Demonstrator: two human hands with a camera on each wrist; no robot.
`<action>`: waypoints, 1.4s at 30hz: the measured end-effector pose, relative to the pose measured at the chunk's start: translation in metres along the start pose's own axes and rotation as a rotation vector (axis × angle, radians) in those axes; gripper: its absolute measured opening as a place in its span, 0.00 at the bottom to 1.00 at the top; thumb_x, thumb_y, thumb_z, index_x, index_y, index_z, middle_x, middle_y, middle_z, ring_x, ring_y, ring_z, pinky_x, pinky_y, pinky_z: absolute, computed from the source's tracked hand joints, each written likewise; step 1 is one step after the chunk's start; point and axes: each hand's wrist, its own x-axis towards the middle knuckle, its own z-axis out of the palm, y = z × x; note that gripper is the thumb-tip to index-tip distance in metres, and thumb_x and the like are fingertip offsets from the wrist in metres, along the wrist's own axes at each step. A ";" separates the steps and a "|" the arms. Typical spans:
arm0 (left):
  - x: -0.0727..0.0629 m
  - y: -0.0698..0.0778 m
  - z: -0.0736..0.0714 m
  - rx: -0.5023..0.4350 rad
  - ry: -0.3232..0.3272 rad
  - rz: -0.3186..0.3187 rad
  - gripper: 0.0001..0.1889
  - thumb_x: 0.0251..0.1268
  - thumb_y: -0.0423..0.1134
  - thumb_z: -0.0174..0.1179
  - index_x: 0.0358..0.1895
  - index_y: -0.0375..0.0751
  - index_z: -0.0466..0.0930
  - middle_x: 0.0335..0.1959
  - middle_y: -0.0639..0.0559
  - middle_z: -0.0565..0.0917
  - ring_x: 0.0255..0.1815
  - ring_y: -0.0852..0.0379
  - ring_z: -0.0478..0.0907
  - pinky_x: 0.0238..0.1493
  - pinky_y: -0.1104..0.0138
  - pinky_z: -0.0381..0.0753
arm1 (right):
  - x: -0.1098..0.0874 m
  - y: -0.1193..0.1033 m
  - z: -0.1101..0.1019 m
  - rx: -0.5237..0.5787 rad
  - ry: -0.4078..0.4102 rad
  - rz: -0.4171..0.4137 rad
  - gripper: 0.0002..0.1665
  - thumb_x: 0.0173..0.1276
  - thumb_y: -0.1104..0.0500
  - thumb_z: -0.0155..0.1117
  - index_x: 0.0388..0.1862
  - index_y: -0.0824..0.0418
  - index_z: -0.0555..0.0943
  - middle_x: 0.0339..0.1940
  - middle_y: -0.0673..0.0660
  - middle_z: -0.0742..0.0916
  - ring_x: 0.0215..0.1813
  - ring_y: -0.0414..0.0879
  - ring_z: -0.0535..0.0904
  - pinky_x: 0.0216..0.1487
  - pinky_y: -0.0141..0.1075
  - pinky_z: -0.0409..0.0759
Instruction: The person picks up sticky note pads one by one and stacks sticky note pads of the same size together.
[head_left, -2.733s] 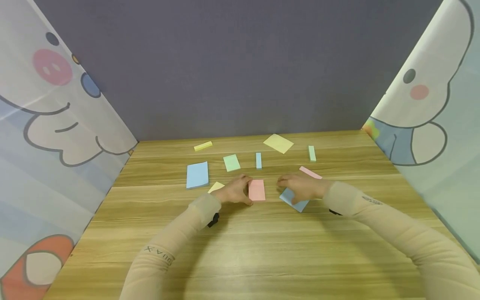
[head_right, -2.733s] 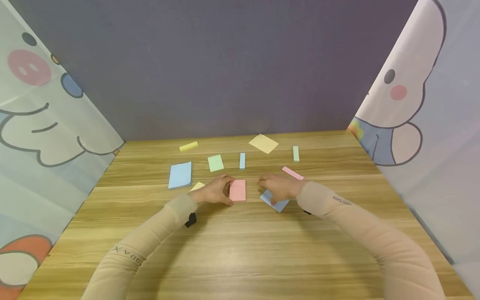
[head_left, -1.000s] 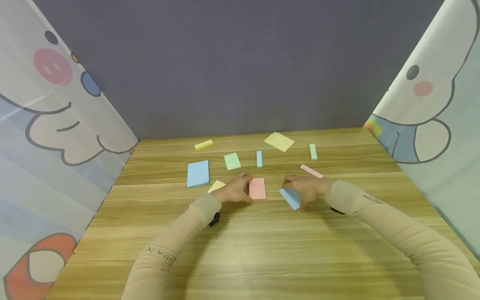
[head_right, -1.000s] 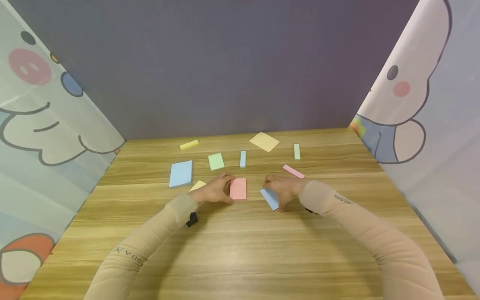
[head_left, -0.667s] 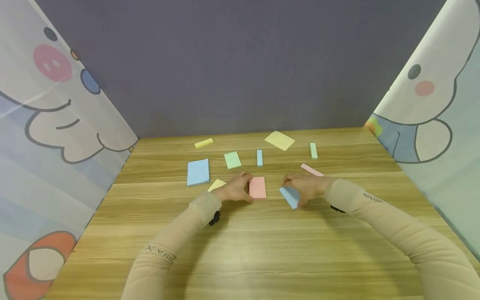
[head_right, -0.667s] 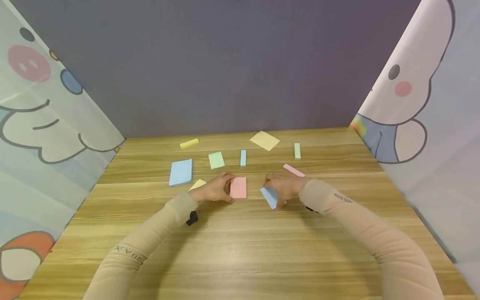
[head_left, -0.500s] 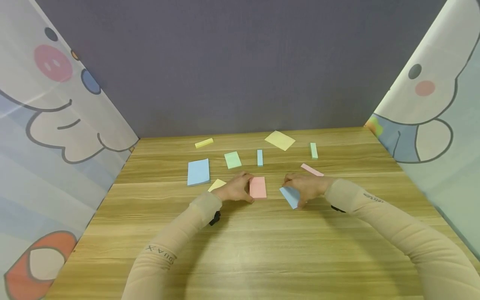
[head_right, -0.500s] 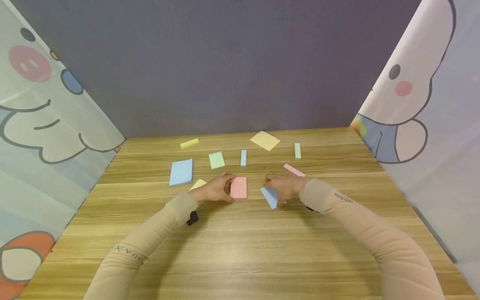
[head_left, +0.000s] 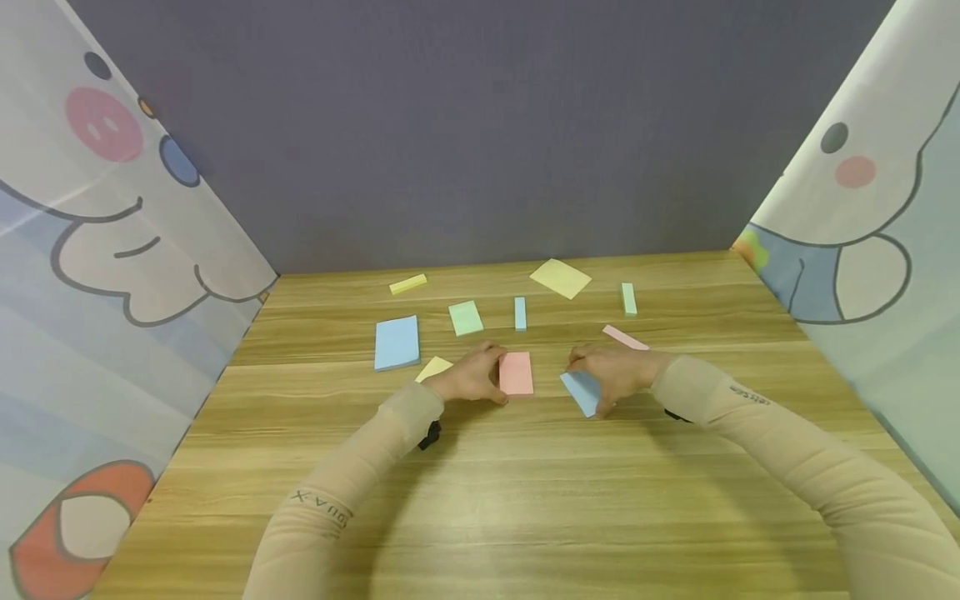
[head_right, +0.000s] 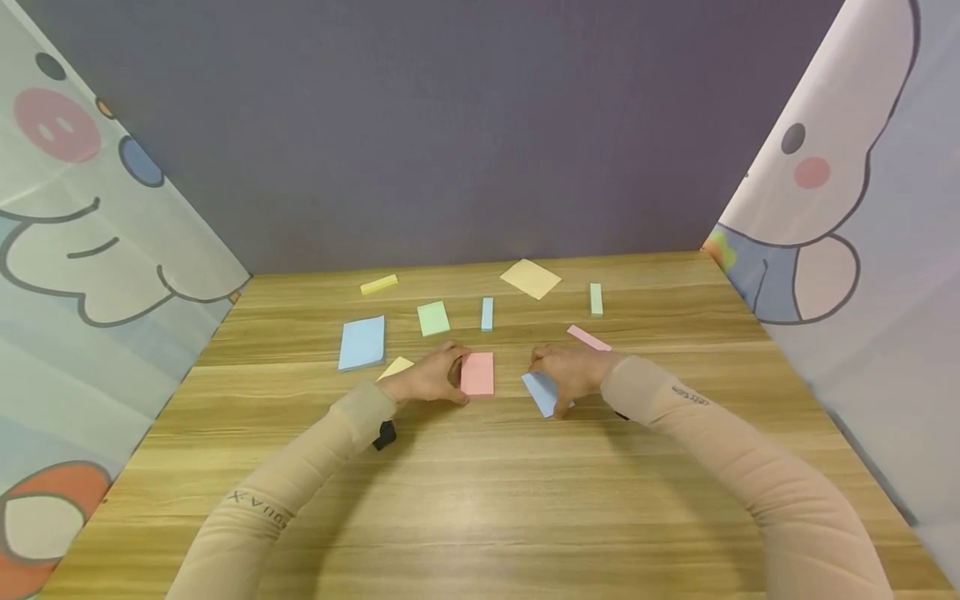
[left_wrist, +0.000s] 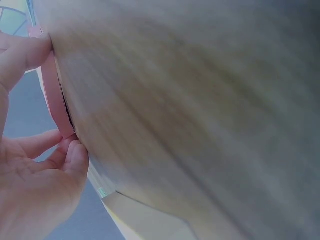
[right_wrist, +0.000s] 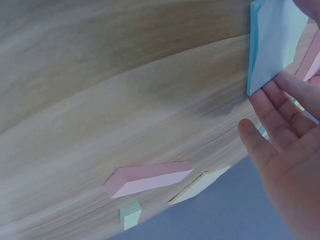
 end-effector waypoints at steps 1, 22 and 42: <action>0.000 0.000 0.000 0.001 0.002 0.000 0.46 0.46 0.43 0.70 0.68 0.33 0.55 0.67 0.40 0.58 0.67 0.44 0.57 0.65 0.56 0.63 | 0.000 0.000 0.000 -0.001 0.003 -0.001 0.42 0.39 0.51 0.78 0.56 0.61 0.75 0.54 0.55 0.75 0.46 0.47 0.71 0.42 0.36 0.74; 0.002 -0.002 0.001 -0.008 0.008 0.010 0.45 0.46 0.43 0.70 0.67 0.33 0.56 0.67 0.41 0.59 0.67 0.44 0.58 0.65 0.57 0.63 | 0.005 -0.004 0.007 -0.094 0.065 0.037 0.42 0.37 0.45 0.73 0.53 0.62 0.75 0.44 0.52 0.76 0.42 0.44 0.71 0.40 0.35 0.74; 0.003 -0.004 0.001 -0.012 0.011 0.014 0.45 0.46 0.44 0.70 0.67 0.33 0.57 0.66 0.41 0.60 0.67 0.44 0.57 0.65 0.55 0.63 | 0.009 -0.005 0.008 -0.158 0.080 0.029 0.44 0.37 0.43 0.72 0.53 0.65 0.74 0.43 0.55 0.77 0.40 0.45 0.72 0.38 0.35 0.75</action>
